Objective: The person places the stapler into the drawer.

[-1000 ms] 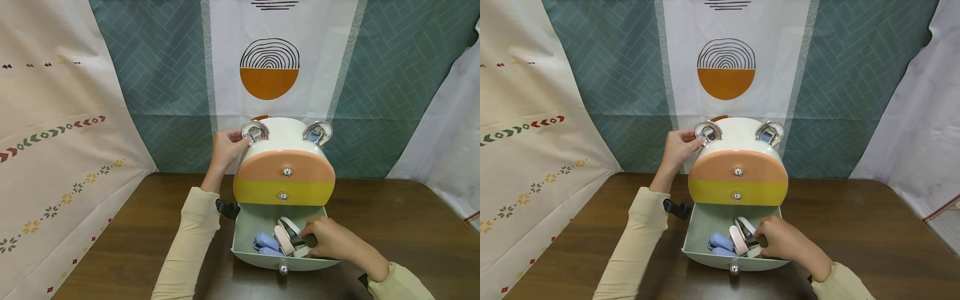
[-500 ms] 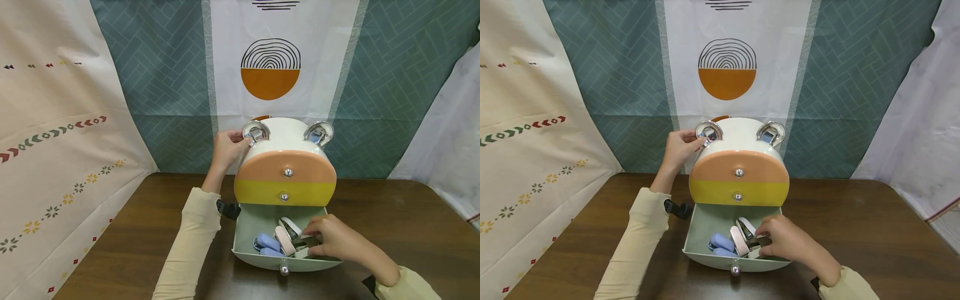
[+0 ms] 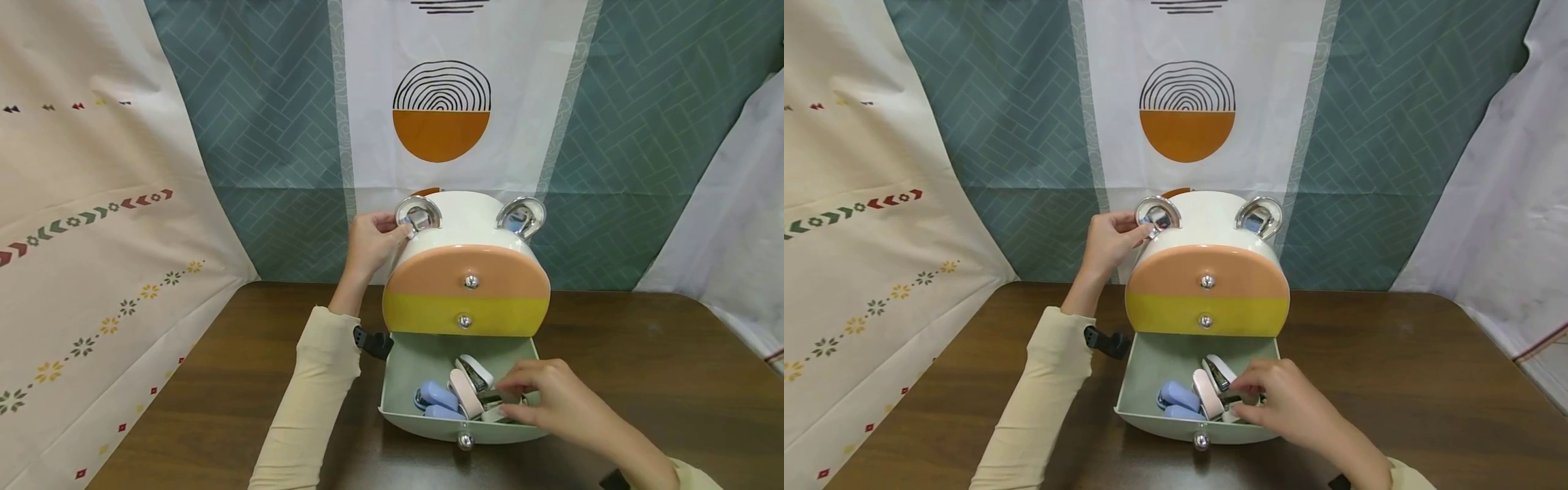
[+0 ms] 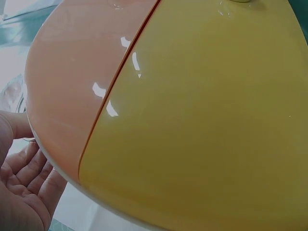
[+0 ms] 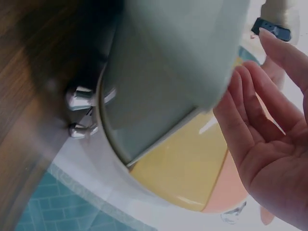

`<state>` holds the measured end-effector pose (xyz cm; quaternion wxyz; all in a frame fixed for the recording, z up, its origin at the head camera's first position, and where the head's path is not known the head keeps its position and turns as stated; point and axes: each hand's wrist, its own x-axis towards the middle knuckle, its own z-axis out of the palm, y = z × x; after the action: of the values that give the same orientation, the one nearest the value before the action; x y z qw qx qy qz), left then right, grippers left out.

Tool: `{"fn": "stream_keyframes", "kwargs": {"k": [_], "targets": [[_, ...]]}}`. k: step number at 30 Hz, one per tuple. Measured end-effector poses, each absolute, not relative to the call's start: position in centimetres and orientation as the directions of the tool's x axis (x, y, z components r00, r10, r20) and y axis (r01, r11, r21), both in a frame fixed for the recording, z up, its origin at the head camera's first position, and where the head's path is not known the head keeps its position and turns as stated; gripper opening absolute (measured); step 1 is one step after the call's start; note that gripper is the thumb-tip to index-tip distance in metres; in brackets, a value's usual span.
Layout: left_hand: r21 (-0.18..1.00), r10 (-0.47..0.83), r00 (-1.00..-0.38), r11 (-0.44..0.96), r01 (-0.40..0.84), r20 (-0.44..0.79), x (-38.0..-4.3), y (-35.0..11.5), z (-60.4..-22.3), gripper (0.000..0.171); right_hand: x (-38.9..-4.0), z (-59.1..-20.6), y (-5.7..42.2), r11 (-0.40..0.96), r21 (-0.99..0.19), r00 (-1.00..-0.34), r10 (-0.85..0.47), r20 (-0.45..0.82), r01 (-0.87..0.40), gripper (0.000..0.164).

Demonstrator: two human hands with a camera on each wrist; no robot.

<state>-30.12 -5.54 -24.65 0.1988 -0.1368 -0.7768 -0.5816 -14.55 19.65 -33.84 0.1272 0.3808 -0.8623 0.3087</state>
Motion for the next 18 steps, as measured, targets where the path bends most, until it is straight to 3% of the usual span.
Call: {"fn": "stream_keyframes", "kwargs": {"k": [12,18], "targets": [[0.847,-0.014,-0.882,0.288,0.447,0.470,-30.1,-5.6,-24.6,0.026,-11.5,-34.7,17.9,0.376,-0.441,-0.580,-0.529,0.620,-0.815,0.017],[0.847,-0.016,-0.883,0.289,0.446,0.470,-30.0,-5.6,-24.6,0.026,-10.9,-36.0,17.4,0.399,-0.508,-0.639,-0.583,0.502,-0.763,0.017]]}}
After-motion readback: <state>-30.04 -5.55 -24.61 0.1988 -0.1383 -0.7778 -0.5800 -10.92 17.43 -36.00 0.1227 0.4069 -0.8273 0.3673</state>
